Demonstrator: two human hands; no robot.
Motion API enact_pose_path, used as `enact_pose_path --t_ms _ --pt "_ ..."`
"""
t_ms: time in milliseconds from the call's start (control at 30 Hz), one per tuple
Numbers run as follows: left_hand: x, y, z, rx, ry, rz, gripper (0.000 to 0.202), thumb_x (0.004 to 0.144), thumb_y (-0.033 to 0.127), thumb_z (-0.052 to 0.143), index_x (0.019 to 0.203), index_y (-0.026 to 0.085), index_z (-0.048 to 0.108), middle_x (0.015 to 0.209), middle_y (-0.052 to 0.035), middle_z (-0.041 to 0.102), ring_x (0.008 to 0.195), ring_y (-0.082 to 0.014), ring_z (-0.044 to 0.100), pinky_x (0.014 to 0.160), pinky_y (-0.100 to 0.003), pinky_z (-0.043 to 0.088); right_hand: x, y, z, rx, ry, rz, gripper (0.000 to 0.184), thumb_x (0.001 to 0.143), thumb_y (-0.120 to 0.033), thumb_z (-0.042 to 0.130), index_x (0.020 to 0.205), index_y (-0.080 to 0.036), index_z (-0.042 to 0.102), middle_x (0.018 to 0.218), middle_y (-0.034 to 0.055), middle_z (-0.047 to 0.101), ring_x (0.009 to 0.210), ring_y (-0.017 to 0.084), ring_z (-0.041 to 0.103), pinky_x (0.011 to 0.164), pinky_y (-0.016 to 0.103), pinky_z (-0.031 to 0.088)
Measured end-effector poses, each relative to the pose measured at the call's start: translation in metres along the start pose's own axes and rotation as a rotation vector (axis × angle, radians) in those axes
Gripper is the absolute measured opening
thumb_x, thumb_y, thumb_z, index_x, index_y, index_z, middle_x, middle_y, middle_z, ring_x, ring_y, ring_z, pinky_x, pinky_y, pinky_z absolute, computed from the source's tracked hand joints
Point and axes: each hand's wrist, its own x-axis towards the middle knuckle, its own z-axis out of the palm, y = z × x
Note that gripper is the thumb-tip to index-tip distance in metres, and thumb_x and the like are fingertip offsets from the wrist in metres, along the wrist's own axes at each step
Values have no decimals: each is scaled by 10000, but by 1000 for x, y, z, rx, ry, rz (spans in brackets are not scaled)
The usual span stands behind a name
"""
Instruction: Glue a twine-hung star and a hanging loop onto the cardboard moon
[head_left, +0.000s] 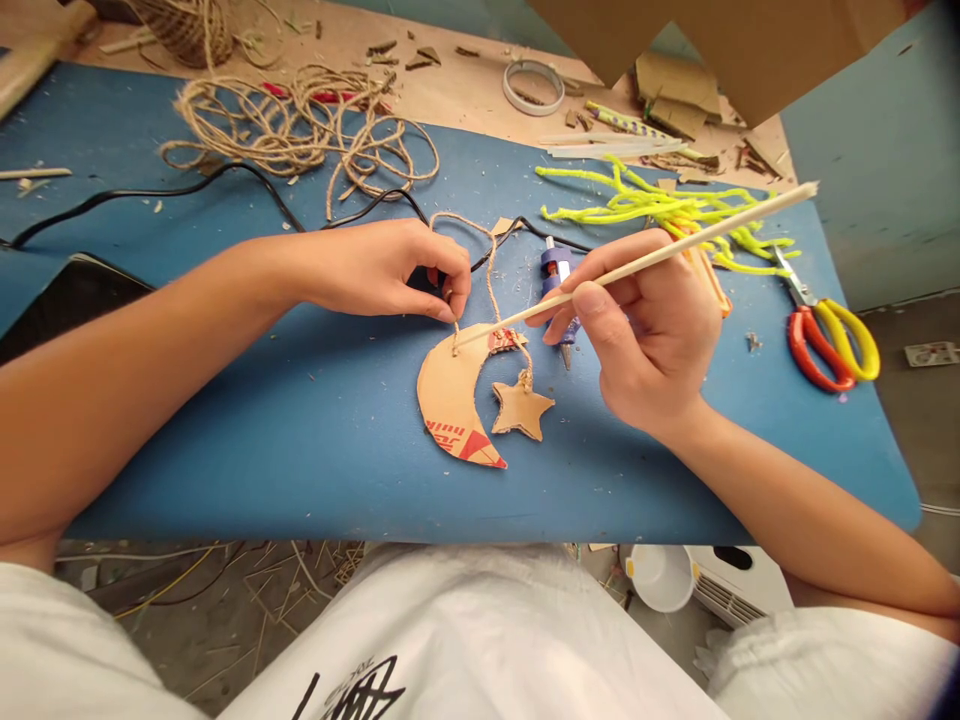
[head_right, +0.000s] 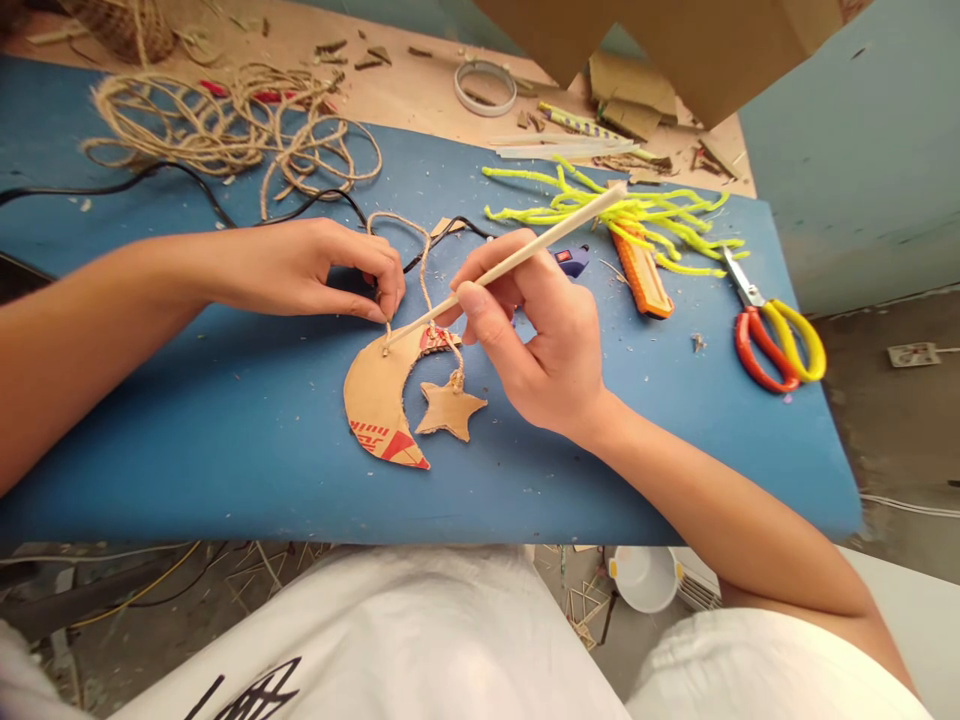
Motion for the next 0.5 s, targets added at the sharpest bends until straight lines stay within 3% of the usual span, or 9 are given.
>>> enact_pose_path --t_ms 300,500 --pt "-1 7 -1 16 -24 -35 352 1074 620 703 1006 294 815 1045 -22 836 1033 -221 680 979 -399 511 -2 2 1 8 18 15 319 1164 -631 713 1066 -330 756 1008 21 838 695 190 785 548 361 636" --pt "0 -1 0 3 6 -6 302 1057 583 754 984 299 830 1029 -34 840 995 -239 715 935 -394 532 -3 5 1 17 10 1 269 1180 -576 709 1106 -324 765 1011 9 839 718 179 801 576 346 645"
